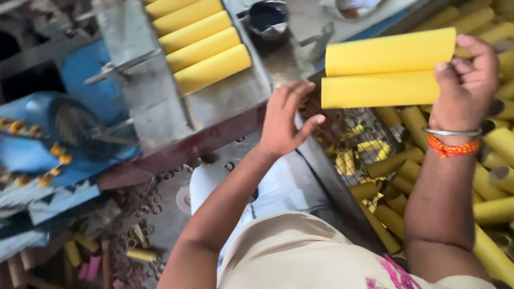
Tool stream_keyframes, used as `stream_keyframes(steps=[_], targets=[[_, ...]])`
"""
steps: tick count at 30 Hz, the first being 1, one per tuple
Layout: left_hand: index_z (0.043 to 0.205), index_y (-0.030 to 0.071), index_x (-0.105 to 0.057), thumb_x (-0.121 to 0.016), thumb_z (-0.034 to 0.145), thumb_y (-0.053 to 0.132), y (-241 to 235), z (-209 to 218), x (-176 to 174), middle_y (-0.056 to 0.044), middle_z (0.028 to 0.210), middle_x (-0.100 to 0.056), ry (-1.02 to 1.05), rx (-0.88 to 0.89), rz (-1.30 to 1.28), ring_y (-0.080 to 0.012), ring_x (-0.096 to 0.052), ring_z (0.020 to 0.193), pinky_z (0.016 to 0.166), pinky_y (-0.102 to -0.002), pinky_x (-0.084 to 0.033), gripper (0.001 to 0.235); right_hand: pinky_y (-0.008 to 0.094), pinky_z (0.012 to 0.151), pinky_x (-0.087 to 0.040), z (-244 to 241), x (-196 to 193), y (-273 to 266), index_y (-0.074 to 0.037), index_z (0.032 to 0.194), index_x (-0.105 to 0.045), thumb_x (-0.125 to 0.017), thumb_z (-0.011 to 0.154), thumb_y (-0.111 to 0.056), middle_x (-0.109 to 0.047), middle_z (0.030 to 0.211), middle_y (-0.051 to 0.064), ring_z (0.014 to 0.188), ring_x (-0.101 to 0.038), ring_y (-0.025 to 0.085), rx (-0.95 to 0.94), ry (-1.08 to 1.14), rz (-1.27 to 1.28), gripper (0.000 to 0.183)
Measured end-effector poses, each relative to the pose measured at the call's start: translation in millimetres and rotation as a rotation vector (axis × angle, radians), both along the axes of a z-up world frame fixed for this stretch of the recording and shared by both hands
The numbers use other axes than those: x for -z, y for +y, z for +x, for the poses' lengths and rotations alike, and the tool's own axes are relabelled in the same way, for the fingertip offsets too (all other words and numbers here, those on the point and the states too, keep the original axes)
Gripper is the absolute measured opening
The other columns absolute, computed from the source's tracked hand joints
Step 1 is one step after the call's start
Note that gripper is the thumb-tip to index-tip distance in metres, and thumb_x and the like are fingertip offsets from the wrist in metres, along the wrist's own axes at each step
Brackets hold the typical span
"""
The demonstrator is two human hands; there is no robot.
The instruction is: The person repeatedly picks up yellow cylindrical objects from a pile and places them onto a conveyor belt. The action is continuous and repetitive, involving handling the cylinders one or two at a time.
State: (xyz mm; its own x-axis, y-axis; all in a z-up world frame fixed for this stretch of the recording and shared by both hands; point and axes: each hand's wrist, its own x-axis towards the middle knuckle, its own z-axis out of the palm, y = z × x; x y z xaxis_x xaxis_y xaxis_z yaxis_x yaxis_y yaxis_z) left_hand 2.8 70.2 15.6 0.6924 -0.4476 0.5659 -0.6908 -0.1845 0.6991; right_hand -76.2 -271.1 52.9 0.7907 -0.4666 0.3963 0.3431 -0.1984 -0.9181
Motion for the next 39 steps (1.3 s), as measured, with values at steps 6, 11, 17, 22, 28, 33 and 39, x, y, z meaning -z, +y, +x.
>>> stream_keyframes(steps=[6, 11, 17, 22, 28, 33, 39], targets=[[0.147, 0.003, -0.047, -0.070, 0.099, 0.044, 93, 34, -1, -0.021, 0.148, -0.051, -0.069, -0.310, -0.033, -0.0419, -0.050, 0.139, 0.122, -0.048, -0.039, 0.067, 0.022, 0.090, -0.051, 72, 2, 86, 0.003, 0.139, -0.057, -0.063, 0.110, 0.017, -0.069, 0.122, 0.011, 0.099, -0.064, 0.012, -0.192, -0.070, 0.137, 0.033], [0.157, 0.004, -0.039, -0.070, 0.101, 0.047, 151, 63, 13, -0.021, 0.153, -0.051, 0.122, -0.395, -0.006, -0.0392, -0.050, 0.145, 0.124, -0.049, -0.039, 0.077, 0.026, 0.095, -0.055, 113, 17, 155, -0.001, 0.141, -0.056, -0.060, 0.104, 0.013, -0.073, 0.120, 0.012, 0.105, -0.069, 0.014, -0.277, 0.028, 0.076, 0.040], [0.155, 0.005, -0.035, -0.090, 0.065, 0.062, 159, 81, 4, -0.022, 0.152, -0.046, -0.038, -0.289, 0.362, -0.0418, -0.041, 0.143, 0.122, -0.054, -0.028, 0.120, 0.026, 0.081, -0.057, 138, 34, 224, -0.004, 0.136, -0.056, -0.062, 0.100, 0.006, -0.076, 0.110, 0.012, 0.094, -0.071, 0.014, -0.257, 0.150, -0.174, 0.037], [0.156, 0.008, -0.034, -0.092, 0.052, 0.056, 134, 105, -5, -0.018, 0.148, -0.048, -0.049, -0.241, 0.783, -0.0373, -0.041, 0.142, 0.121, -0.057, -0.020, 0.128, 0.036, 0.074, -0.056, 152, 28, 258, -0.005, 0.123, -0.067, -0.071, 0.094, -0.003, -0.074, 0.102, 0.014, 0.085, -0.071, 0.026, -0.195, 0.129, -0.588, 0.029], [0.150, 0.008, -0.042, -0.092, 0.053, 0.060, 132, 113, -3, -0.018, 0.147, -0.049, 0.051, -0.284, 0.984, -0.0358, -0.043, 0.141, 0.120, -0.061, -0.018, 0.121, 0.037, 0.081, -0.057, 119, 34, 160, -0.006, 0.112, -0.073, -0.073, 0.096, -0.005, -0.069, 0.114, 0.015, 0.096, -0.068, 0.033, -0.102, -0.032, -0.812, 0.016], [0.147, 0.008, -0.050, -0.090, 0.070, 0.056, 99, 89, -7, -0.018, 0.146, -0.053, -0.177, -0.228, 0.697, -0.0417, -0.049, 0.135, 0.118, -0.061, -0.027, 0.100, 0.032, 0.090, -0.056, 22, 145, 4, -0.008, 0.118, -0.072, -0.072, 0.100, -0.015, -0.075, 0.112, 0.010, 0.099, -0.072, 0.023, 0.066, 0.511, -0.424, 0.019], [0.145, 0.009, -0.054, -0.083, 0.084, 0.045, -8, 27, -5, -0.018, 0.145, -0.055, -0.034, 0.284, 0.400, -0.0398, -0.054, 0.132, 0.112, -0.050, -0.044, 0.077, 0.043, 0.094, -0.056, -97, 301, -56, -0.005, 0.135, -0.060, -0.087, 0.079, -0.028, -0.071, 0.118, 0.023, 0.108, -0.070, 0.035, 0.243, 1.220, -0.258, 0.066]])
